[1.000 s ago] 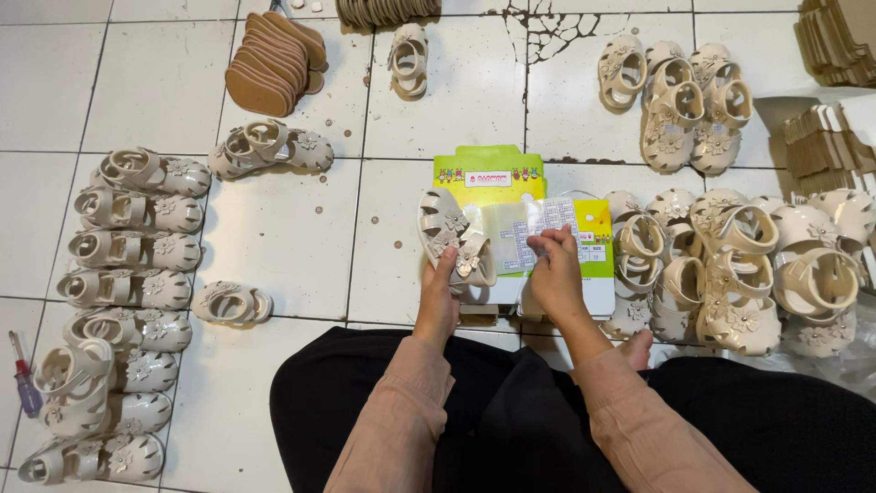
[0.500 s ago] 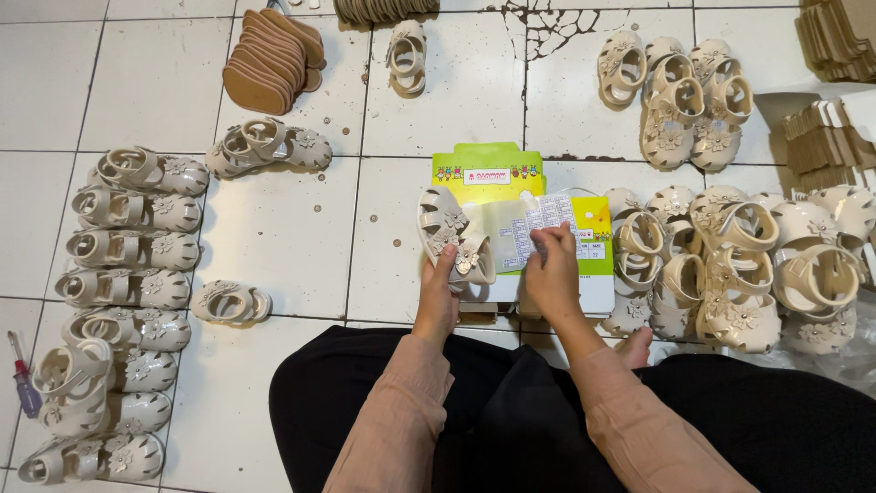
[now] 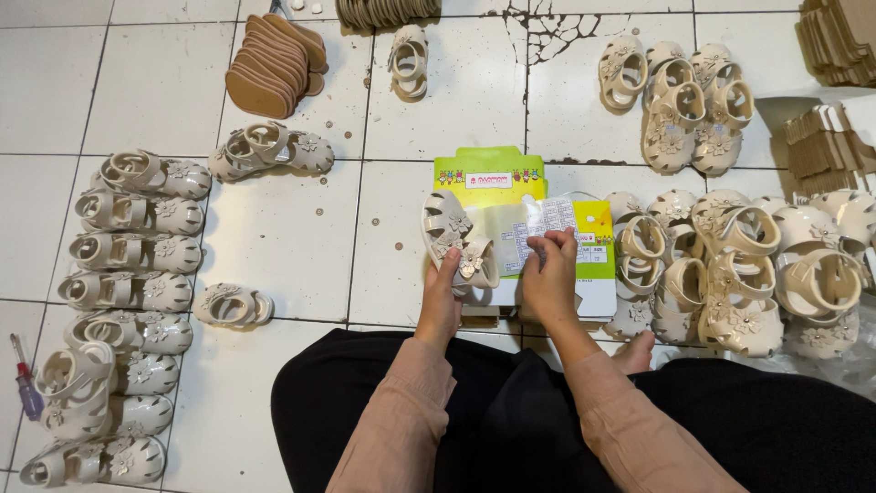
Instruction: The person sits on the floor and assembles white sandals by attaching small decorative pieces to the straps. They pick up sandals, apply the decorations, and place the finished items into a pile.
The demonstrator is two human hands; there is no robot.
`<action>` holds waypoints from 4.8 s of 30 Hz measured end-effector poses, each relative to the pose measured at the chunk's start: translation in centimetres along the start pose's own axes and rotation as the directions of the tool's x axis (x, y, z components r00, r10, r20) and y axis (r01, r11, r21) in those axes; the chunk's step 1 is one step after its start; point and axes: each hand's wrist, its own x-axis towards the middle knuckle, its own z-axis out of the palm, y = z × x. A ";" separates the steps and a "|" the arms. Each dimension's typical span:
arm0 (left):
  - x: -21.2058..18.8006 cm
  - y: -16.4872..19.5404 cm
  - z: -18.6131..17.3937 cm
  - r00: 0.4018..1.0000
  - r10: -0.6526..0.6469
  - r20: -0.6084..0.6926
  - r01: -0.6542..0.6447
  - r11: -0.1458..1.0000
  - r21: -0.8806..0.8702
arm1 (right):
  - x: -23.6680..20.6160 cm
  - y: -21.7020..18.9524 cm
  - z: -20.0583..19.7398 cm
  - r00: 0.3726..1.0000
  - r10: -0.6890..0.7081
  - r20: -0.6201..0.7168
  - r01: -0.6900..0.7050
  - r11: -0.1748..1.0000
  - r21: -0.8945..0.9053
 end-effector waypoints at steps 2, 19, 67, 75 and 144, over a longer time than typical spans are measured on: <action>0.0 0.0 -0.1 1.000 0.009 0.016 -0.009 1.000 -0.007 | 0.0 0.7 0.3 1.000 -0.009 0.009 0.009 1.000 0.010; -0.1 0.0 0.0 1.000 0.021 0.016 -0.020 1.000 -0.014 | -0.7 -1.6 -0.4 0.999 -0.015 -0.044 0.015 1.000 0.003; -1.7 1.9 2.0 0.964 0.258 -0.062 -0.187 0.827 0.531 | -0.5 -3.3 -0.6 0.947 -0.281 -0.156 0.217 0.916 -0.337; -1.7 1.6 1.9 0.967 0.245 -0.071 -0.172 0.832 0.527 | -0.4 -4.0 -1.5 0.949 -0.276 -0.152 0.206 0.909 -0.363; 1.8 4.4 7.3 0.753 0.153 0.640 -0.496 -0.508 0.704 | -0.2 -3.9 0.4 0.969 -0.097 -0.226 0.051 0.978 -0.202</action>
